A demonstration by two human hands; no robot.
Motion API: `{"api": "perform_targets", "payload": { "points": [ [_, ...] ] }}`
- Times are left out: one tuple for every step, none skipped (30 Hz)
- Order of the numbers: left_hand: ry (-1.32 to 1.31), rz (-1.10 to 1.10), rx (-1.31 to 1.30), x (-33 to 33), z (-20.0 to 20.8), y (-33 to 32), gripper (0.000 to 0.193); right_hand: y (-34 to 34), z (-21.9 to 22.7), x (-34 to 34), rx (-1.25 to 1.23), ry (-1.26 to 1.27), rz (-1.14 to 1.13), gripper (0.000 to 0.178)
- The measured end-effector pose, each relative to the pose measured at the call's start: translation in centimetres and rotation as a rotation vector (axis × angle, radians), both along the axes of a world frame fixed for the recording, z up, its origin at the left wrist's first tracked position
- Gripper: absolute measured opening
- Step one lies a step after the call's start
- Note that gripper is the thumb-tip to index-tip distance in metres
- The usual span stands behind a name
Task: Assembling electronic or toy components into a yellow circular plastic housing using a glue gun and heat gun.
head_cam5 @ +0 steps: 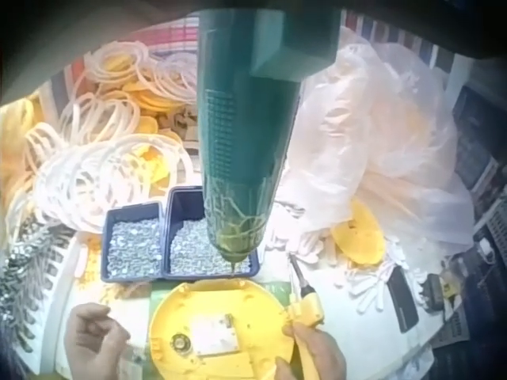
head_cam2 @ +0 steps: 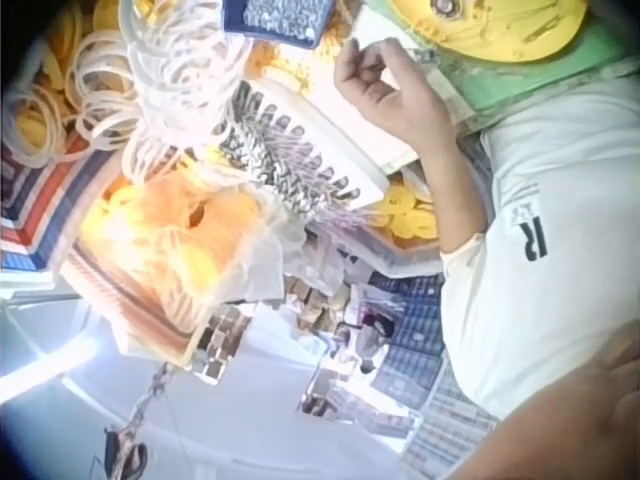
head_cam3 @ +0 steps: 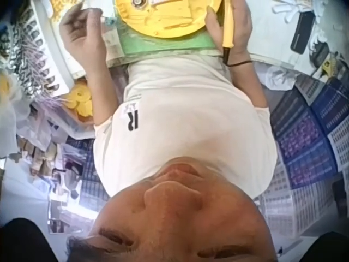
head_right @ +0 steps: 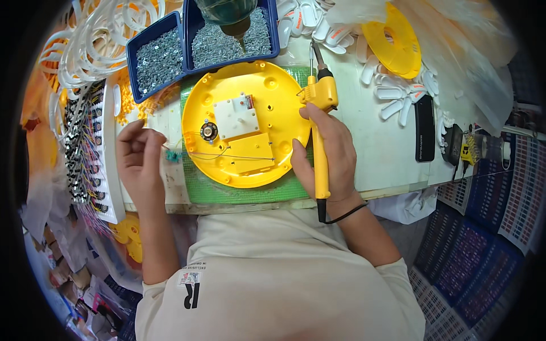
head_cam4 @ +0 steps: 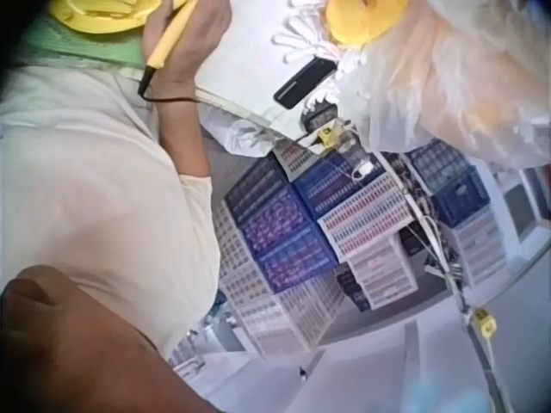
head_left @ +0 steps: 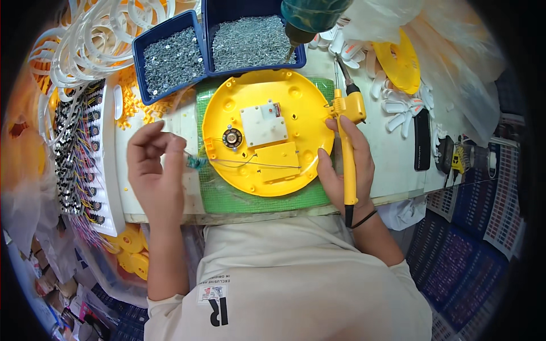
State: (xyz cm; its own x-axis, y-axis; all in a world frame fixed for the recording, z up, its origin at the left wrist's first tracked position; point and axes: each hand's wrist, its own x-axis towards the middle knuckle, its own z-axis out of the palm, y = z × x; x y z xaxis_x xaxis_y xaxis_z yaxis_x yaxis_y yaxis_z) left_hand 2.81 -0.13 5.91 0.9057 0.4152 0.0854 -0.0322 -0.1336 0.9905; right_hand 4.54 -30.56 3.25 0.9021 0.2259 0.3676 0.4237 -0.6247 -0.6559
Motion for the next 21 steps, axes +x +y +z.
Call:
{"api": "perform_targets", "payload": {
  "points": [
    [-0.026,0.021,-0.041,0.2,-0.1,0.6,0.034,0.0,0.0,-0.2,-0.006,0.01,-0.004,0.071],
    [-0.052,0.042,-0.082,0.5,-0.3,1.1,0.033,0.0,0.0,-0.4,-0.011,0.02,-0.008,0.071],
    [-0.053,0.042,-0.083,0.8,-0.4,1.7,0.033,-0.1,0.0,-0.7,-0.012,0.018,-0.008,0.071],
    [-0.146,0.069,-0.248,1.1,-0.3,2.4,0.031,-0.2,0.0,-1.1,-0.013,0.018,0.001,0.072],
    [-0.239,0.096,-0.413,1.3,-0.1,3.0,0.028,-0.3,0.1,-1.6,-0.014,0.018,0.01,0.072],
    [-0.239,0.095,-0.413,1.4,0.2,3.7,0.028,-0.2,0.3,-2.0,-0.014,0.017,0.01,0.072],
    [-0.255,0.093,-0.476,1.5,0.6,4.2,0.027,-0.2,0.4,-2.4,-0.014,0.019,0.013,0.073],
    [-0.271,0.089,-0.54,1.7,1.0,4.5,0.025,-0.2,0.5,-2.8,-0.015,0.02,0.015,0.074],
    [-0.261,0.079,-0.545,1.9,1.6,4.4,0.024,-0.2,0.6,-3.2,-0.017,0.019,0.011,0.074],
    [-0.26,0.077,-0.547,1.8,1.9,4.1,0.024,-0.3,0.7,-3.5,-0.005,0.033,0.03,0.074],
    [-0.236,-0.029,-0.551,1.7,2.3,3.8,0.027,-0.4,0.8,-3.7,0.008,0.046,0.048,0.074],
    [-0.213,-0.136,-0.553,1.5,2.8,3.3,0.029,-0.6,1.1,-3.8,0.006,0.044,0.044,0.074],
    [-0.168,-0.158,-0.496,1.5,3.2,1.4,0.037,-1.0,1.5,-3.8,-0.008,0.023,0.045,0.075],
    [-0.135,-0.285,-0.399,1.1,3.4,0.5,0.041,-1.2,1.7,-3.8,-0.013,0.003,0.054,0.075],
    [-0.013,-0.342,-0.339,0.5,4.3,-1.1,0.042,-1.2,1.6,-3.6,-0.012,0.002,0.053,0.075],
    [0.113,-0.431,-0.284,0.0,5.5,-2.4,0.041,-1.3,1.9,-3.3,0.084,-0.042,0.06,0.075],
    [0.113,-0.524,-0.09,-0.3,5.7,-3.5,0.035,-1.3,2.0,-3.1,0.18,-0.085,0.07,0.075],
    [0.104,-0.591,0.1,-0.4,5.9,-4.7,0.029,-1.2,2.3,-3.1,0.174,-0.087,0.07,0.075],
    [0.057,-0.649,0.23,-0.3,6.0,-5.7,0.028,-1.1,2.7,-3.1,0.215,-0.08,0.102,0.075],
    [0.008,-0.704,0.36,-0.3,6.0,-6.4,0.027,-0.8,3.1,-3.1,0.255,-0.074,0.135,0.075],
    [0.003,-0.708,0.354,-0.2,5.9,-6.9,0.027,-0.4,3.2,-3.2,0.283,-0.061,0.154,0.072]
  ]
}}
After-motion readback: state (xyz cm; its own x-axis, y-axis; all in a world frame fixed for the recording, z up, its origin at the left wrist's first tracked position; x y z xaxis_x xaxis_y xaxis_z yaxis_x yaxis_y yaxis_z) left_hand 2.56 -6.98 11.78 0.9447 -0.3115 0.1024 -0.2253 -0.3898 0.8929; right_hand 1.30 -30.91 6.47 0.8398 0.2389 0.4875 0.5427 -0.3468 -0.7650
